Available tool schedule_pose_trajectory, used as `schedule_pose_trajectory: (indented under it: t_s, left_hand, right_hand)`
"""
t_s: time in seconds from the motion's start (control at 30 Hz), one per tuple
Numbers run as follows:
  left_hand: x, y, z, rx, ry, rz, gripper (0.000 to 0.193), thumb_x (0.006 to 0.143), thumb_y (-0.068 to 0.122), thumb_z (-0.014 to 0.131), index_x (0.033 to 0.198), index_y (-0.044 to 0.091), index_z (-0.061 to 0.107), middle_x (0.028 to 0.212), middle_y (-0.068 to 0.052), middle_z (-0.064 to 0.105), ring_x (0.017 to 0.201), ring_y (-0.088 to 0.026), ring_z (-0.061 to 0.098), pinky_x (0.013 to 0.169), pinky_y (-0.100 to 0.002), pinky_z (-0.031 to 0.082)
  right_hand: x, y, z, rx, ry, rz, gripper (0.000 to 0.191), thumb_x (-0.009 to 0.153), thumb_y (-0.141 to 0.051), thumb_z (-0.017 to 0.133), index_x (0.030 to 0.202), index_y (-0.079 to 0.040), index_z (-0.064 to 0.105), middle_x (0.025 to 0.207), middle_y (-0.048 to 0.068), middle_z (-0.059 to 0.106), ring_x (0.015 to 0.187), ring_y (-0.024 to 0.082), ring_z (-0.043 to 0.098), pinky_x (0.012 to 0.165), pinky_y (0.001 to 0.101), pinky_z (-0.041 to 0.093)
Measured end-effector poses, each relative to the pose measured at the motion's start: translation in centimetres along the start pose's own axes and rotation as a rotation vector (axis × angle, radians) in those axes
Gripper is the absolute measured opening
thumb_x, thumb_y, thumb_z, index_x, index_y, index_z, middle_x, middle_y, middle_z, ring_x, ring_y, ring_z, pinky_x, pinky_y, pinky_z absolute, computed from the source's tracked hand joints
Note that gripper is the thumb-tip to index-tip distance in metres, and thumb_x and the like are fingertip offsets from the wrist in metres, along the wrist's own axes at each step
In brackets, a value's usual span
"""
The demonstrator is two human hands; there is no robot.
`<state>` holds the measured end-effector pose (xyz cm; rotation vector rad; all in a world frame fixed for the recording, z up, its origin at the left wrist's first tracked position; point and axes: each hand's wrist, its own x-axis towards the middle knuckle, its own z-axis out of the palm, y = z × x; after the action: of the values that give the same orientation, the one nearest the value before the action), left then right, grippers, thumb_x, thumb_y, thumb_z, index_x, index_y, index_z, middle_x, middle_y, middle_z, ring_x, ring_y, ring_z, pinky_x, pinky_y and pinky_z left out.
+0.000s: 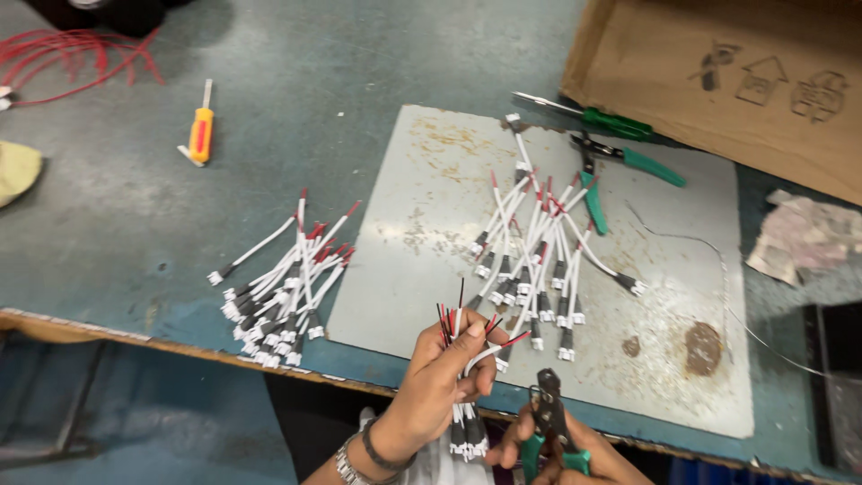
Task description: The person uses wire cutters to trim the ends of multiple white wires with red and black conductors. They repeatedly pick up wires from a pile, cut the ends, and place them back on the table.
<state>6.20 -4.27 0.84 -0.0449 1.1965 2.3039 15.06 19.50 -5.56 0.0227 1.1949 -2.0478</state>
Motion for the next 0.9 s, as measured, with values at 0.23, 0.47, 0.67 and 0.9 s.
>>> schedule_pose_trajectory:
  t_s: [0.23,0.47,0.67,0.9]
  left_hand:
    - [-0.8,0.0,-1.3,-0.001,0.020,0.065,0.029,0.106,0.028,0.053,0.106,0.000,0.061,0.063,-0.006,0.059,0.044,-0.002,0.031,0.044,-0.020,0.026]
    - [-1.8,0.3,-1.4,0.261,0.070,0.205,0.028,0.107,0.028,0.052,0.101,0.002,0.058,0.067,-0.004,0.060,0.054,-0.003,0.040,0.050,-0.022,0.030]
    - [-2.6,1.4,-1.5,0.306,0.135,0.204,0.035,0.109,0.031,0.048,0.102,0.000,0.063,0.064,-0.003,0.058,0.050,-0.002,0.035,0.047,-0.021,0.028]
    - [-3.1,5.8,-3.6,0.412,0.287,0.284,0.046,0.108,0.038,0.047,0.103,-0.001,0.069,0.064,-0.003,0.063,0.047,-0.004,0.042,0.045,-0.021,0.034]
  right_hand:
    - [0.6,0.2,0.1,0.038,-0.080,-0.025,0.050,0.091,-0.014,0.063,0.135,-0.001,0.042,0.115,0.023,0.063,0.130,0.036,0.063,0.072,0.0245,0.048]
    - [0.9,-0.5,0.4,-0.010,-0.087,-0.030,0.047,0.089,-0.012,0.065,0.131,-0.003,0.045,0.113,0.023,0.063,0.129,0.038,0.065,0.073,0.0274,0.051]
    - [2.5,2.1,-2.6,0.263,-0.060,0.065,0.041,0.098,-0.041,0.048,0.113,-0.003,0.053,0.104,0.027,0.065,0.122,0.044,0.066,0.076,0.0373,0.056]
    - [7.5,5.7,-5.1,0.592,-0.395,-0.354,0.044,0.106,-0.037,0.041,0.126,0.000,0.054,0.109,0.027,0.062,0.110,0.053,0.061,0.102,0.0757,0.041]
